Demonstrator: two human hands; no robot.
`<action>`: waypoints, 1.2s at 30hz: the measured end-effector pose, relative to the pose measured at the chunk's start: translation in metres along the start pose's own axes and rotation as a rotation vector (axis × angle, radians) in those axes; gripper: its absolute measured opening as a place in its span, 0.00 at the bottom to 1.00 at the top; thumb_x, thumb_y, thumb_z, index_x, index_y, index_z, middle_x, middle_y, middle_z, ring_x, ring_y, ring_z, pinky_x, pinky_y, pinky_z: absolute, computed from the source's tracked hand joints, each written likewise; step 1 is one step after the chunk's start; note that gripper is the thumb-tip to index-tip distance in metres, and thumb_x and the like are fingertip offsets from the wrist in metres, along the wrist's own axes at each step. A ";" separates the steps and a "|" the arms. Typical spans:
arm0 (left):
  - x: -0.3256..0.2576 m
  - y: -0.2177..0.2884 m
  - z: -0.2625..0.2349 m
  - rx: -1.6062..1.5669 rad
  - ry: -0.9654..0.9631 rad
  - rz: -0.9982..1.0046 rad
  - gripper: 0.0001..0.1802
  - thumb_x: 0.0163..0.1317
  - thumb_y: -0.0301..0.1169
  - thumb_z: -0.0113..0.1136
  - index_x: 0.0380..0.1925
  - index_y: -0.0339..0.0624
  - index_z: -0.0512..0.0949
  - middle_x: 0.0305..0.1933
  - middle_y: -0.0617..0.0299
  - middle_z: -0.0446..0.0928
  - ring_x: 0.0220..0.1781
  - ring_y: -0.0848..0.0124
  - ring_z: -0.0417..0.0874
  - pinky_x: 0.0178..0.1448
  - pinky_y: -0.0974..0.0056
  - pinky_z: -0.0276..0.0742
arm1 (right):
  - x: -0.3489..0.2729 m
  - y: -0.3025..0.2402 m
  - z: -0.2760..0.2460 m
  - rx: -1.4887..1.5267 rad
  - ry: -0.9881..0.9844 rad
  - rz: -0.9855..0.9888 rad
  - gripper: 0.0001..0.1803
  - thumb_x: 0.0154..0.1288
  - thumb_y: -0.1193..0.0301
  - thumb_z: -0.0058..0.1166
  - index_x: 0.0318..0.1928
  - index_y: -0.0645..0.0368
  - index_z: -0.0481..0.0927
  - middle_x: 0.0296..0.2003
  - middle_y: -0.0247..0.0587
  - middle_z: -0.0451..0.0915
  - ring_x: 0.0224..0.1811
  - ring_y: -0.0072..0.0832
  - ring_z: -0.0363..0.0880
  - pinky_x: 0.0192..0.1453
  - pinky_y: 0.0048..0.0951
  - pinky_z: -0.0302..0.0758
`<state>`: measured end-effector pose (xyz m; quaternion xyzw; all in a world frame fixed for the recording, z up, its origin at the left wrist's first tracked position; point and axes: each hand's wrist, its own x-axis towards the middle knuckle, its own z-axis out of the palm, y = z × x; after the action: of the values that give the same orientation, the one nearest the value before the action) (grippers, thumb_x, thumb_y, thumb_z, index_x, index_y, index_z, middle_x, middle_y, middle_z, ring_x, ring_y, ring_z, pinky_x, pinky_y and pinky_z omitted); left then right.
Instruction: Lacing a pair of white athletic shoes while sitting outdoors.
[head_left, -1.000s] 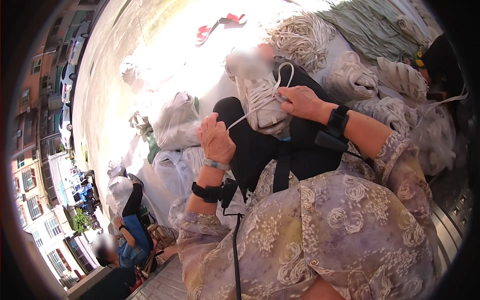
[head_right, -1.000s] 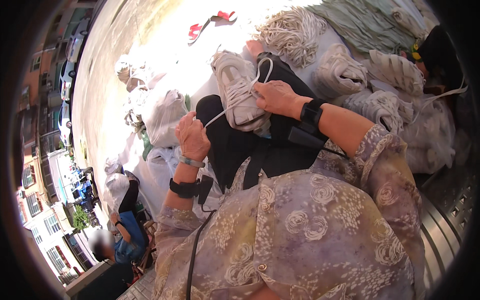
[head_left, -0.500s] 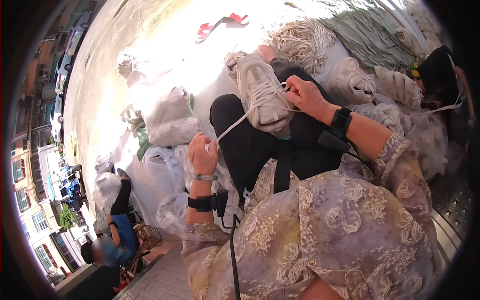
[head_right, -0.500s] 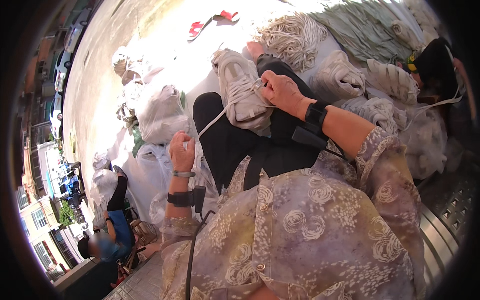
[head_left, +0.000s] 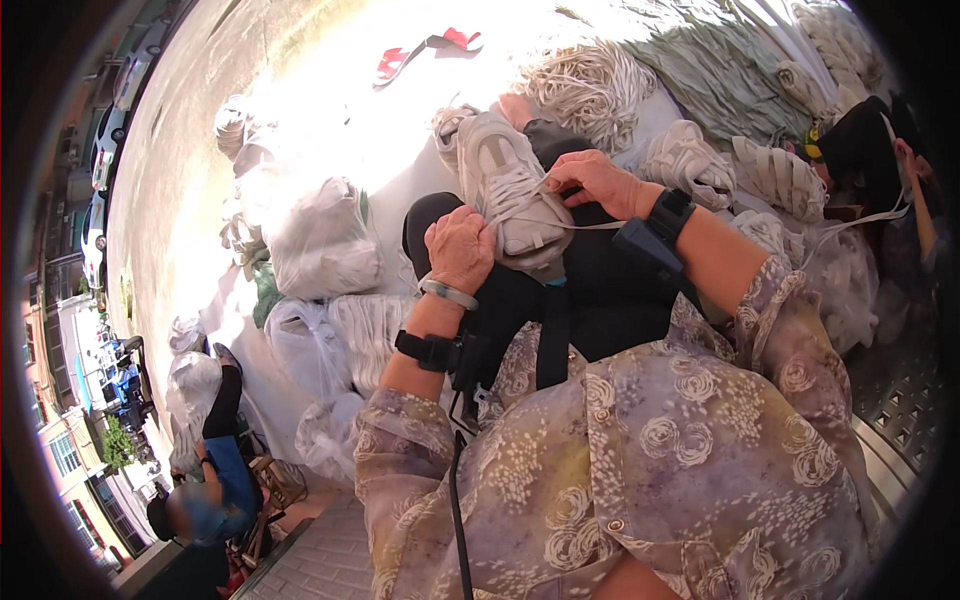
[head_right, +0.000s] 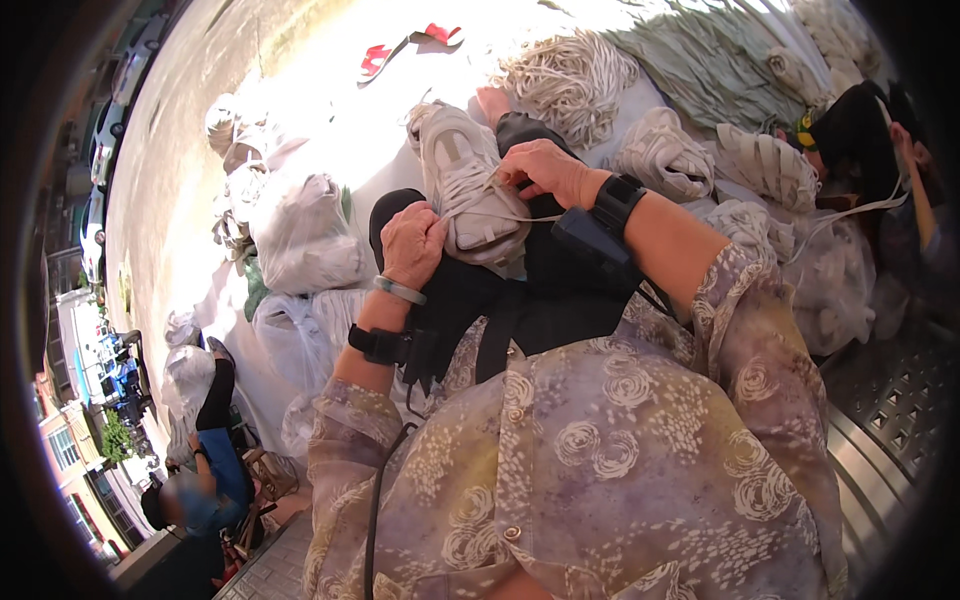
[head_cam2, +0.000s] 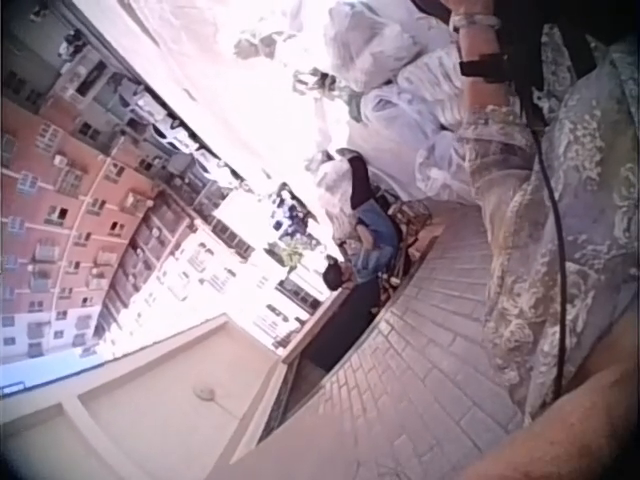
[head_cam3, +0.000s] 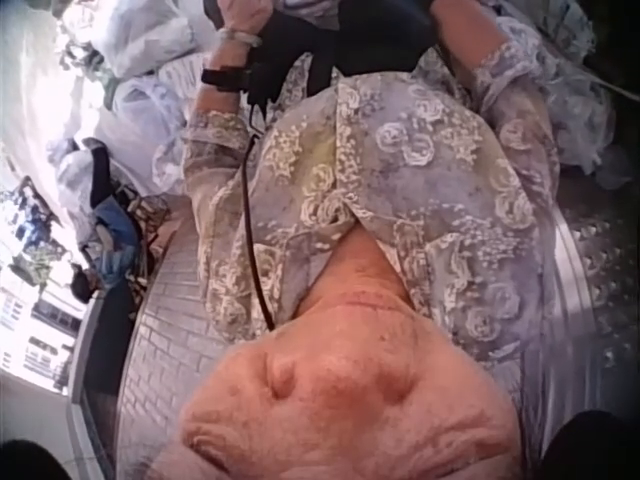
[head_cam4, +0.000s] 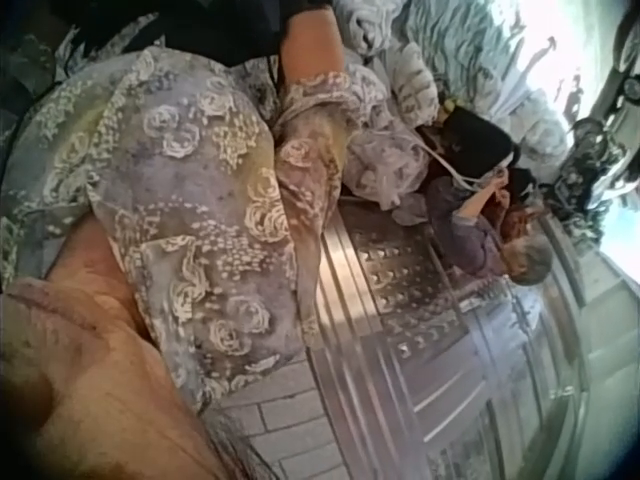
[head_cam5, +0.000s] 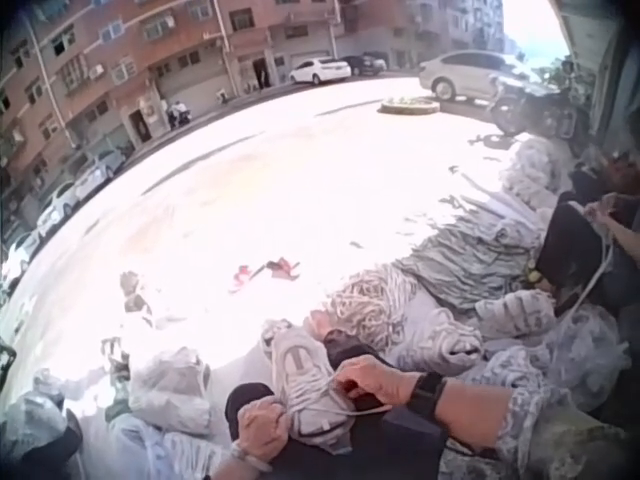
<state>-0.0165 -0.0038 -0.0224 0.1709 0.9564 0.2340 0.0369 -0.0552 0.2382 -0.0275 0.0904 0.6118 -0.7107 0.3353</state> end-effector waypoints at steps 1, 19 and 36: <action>0.000 0.003 -0.002 -0.012 0.010 0.006 0.07 0.51 0.32 0.53 0.24 0.41 0.77 0.35 0.59 0.75 0.42 0.59 0.75 0.49 0.56 0.66 | 0.002 -0.001 -0.001 0.003 -0.001 0.001 0.06 0.58 0.66 0.53 0.29 0.54 0.77 0.29 0.24 0.76 0.34 0.15 0.71 0.39 0.21 0.70; -0.009 0.020 -0.006 -0.256 0.107 0.090 0.06 0.51 0.26 0.57 0.20 0.35 0.75 0.21 0.53 0.73 0.24 0.60 0.76 0.30 0.62 0.69 | 0.014 0.009 0.025 0.054 0.149 -0.264 0.08 0.61 0.70 0.50 0.32 0.62 0.80 0.26 0.29 0.76 0.29 0.15 0.70 0.35 0.18 0.67; -0.012 0.030 -0.018 -0.101 0.159 0.157 0.05 0.52 0.27 0.56 0.21 0.39 0.74 0.24 0.55 0.73 0.26 0.58 0.76 0.31 0.60 0.70 | 0.006 -0.001 -0.002 -0.040 -0.018 0.016 0.10 0.60 0.61 0.49 0.25 0.50 0.76 0.26 0.23 0.70 0.35 0.15 0.68 0.46 0.25 0.65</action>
<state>0.0018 0.0094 0.0074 0.2241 0.9269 0.2969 -0.0489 -0.0611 0.2373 -0.0306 0.0822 0.6222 -0.6962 0.3484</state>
